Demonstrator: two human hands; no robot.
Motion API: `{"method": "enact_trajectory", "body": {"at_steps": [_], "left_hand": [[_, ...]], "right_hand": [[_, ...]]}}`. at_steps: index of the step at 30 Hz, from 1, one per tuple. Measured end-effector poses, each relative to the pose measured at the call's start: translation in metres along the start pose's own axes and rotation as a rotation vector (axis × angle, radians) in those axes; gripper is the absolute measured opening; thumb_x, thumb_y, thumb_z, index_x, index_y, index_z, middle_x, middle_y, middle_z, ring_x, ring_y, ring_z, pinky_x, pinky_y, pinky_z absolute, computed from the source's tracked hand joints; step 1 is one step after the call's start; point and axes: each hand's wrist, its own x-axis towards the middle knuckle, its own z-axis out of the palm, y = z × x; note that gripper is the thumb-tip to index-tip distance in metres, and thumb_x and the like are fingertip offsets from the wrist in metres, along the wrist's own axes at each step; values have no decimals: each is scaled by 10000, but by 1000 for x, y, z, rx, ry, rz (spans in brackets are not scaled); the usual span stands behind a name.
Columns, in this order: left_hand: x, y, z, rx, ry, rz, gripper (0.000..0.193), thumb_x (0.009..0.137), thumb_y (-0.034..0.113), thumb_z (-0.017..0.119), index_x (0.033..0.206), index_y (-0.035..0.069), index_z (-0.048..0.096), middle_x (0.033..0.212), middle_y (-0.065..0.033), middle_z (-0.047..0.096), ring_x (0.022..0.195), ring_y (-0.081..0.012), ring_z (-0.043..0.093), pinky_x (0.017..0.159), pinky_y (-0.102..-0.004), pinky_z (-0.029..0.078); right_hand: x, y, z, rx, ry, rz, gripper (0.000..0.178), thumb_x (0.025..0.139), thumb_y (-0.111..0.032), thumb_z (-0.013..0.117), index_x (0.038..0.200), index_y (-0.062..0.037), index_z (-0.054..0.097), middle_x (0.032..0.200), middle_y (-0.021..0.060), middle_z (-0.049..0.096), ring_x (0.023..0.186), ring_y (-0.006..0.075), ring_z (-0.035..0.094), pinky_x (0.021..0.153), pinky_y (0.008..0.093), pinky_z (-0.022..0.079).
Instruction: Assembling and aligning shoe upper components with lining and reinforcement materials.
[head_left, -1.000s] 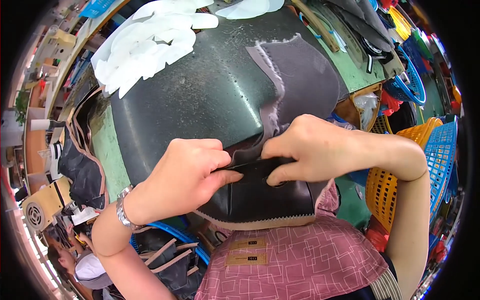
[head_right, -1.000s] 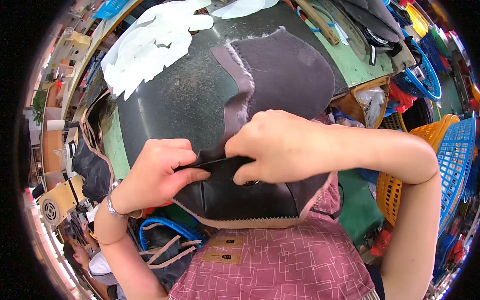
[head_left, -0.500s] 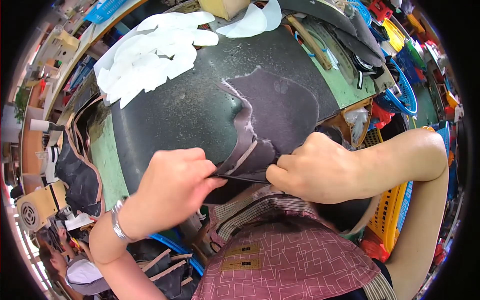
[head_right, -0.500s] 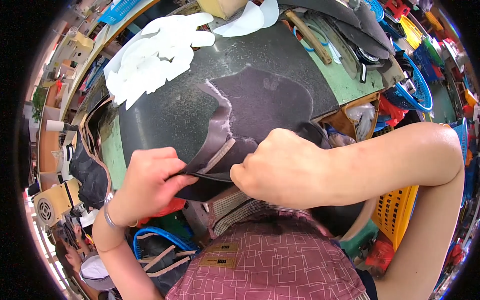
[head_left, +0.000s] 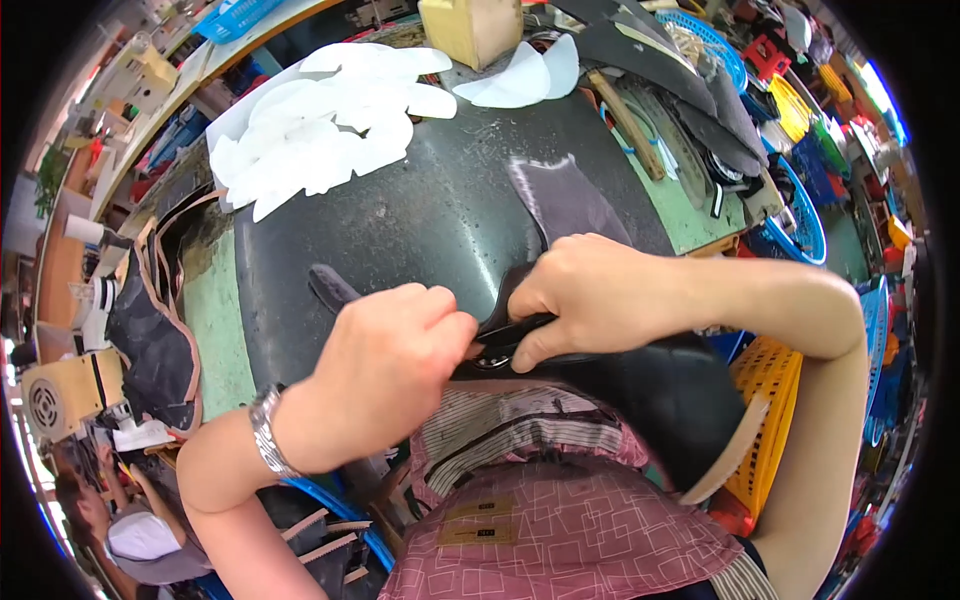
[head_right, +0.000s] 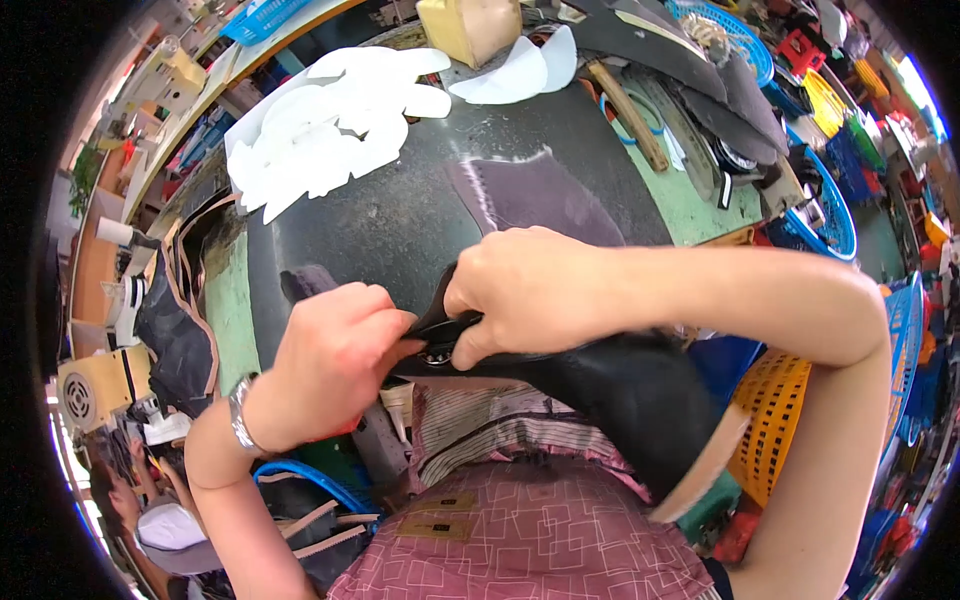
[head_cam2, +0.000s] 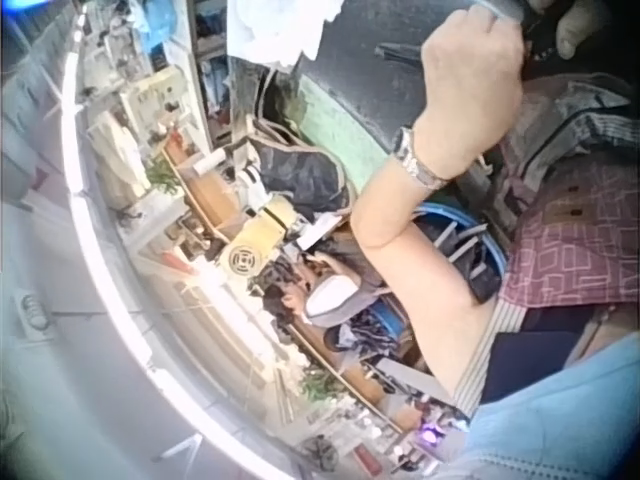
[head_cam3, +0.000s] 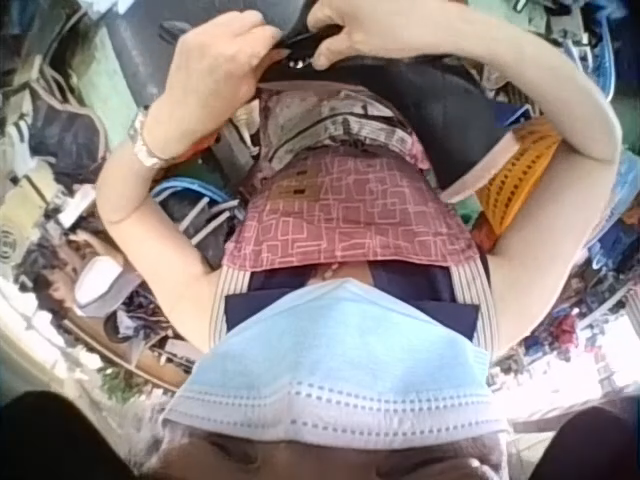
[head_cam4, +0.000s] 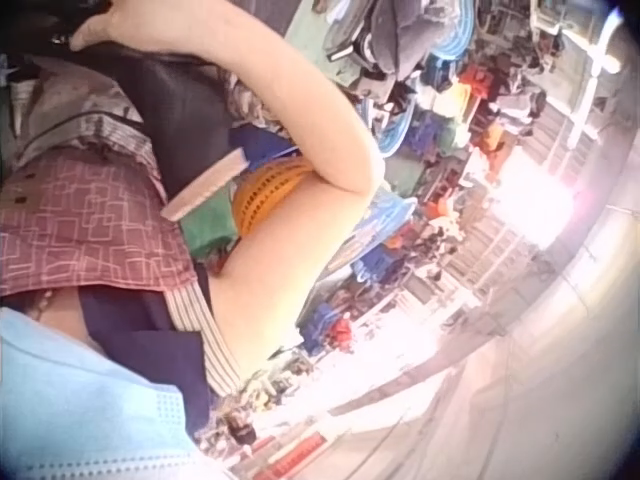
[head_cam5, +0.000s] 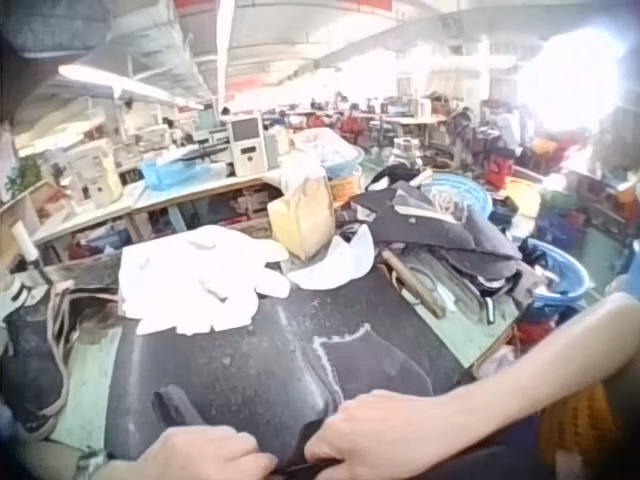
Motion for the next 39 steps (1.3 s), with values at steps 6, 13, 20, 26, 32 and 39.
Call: {"method": "enact_trajectory", "body": {"at_steps": [6,13,20,26,32,39], "left_hand": [[15,-39,-19,-480,-213,52,250,685,13,652,932,27,613,730,-117,516,678,-278,542,568,-331,420],[14,-4,-17,-100,129,-11,227,614,171,732,741,56,583,699,-51,533,747,-233,532,804,-361,392],[18,-27,-44,-433,-56,157,209,611,148,766,660,84,573,651,-8,504,753,-189,527,918,-420,307],[19,-20,-43,-301,-42,133,185,683,173,710,812,67,630,643,-20,485,730,-208,509,841,-365,341],[25,-5,-35,-140,332,-21,231,629,152,738,625,49,532,587,-50,453,580,-233,462,646,-310,356],[26,-5,-34,-235,293,-11,134,658,110,719,752,51,644,635,-32,511,598,-194,489,648,-282,354]], "right_hand": [[-8,5,-4,-295,293,-315,157,684,-188,645,667,-55,564,571,100,549,609,285,584,541,396,445],[1,1,-10,-41,425,-230,139,692,-193,652,729,-62,620,636,121,585,623,291,582,555,388,449],[-9,9,-23,-83,426,-345,175,682,-238,676,741,-76,647,634,88,588,698,264,565,723,358,437],[-7,10,-22,-104,519,-341,190,667,-255,683,732,-79,652,605,73,553,679,241,548,682,356,430],[-11,7,-19,82,791,-216,224,653,-112,733,846,-54,635,817,46,621,722,163,555,670,288,455],[-24,26,-6,1167,300,-46,381,768,-180,705,1065,17,571,984,51,618,923,104,544,809,259,444]]}}
